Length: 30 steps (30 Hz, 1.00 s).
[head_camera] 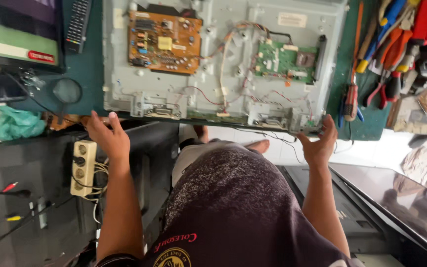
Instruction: The person moves a television set aside and then works on the internal components of an open electronic device on a workbench. They handle wires and small parts, using a screwdriver to manipulate components within the device's chassis.
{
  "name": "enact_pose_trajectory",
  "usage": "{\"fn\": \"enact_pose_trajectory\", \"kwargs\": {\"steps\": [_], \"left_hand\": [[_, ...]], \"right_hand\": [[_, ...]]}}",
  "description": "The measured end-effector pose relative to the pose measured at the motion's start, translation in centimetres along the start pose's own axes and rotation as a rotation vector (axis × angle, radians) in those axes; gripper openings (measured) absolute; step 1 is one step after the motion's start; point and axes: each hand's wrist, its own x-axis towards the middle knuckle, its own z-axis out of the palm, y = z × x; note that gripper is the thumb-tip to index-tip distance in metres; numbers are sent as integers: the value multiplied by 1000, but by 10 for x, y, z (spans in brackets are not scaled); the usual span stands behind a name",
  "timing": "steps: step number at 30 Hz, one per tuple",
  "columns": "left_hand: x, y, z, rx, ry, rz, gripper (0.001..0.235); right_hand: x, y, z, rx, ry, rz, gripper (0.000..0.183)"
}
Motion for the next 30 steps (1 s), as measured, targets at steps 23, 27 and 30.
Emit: {"fn": "enact_pose_trajectory", "kwargs": {"steps": [23,27,30], "left_hand": [[63,36,-5,-97,-143,192,59],[51,-1,21,-22,-165,223,58],[32,40,25,-7,-256,-175,81]], "right_hand": [[23,44,19,-166,30,27,106],[30,52,15,-225,67,-49,107],[33,54,14,-232,23,11,103]]}}
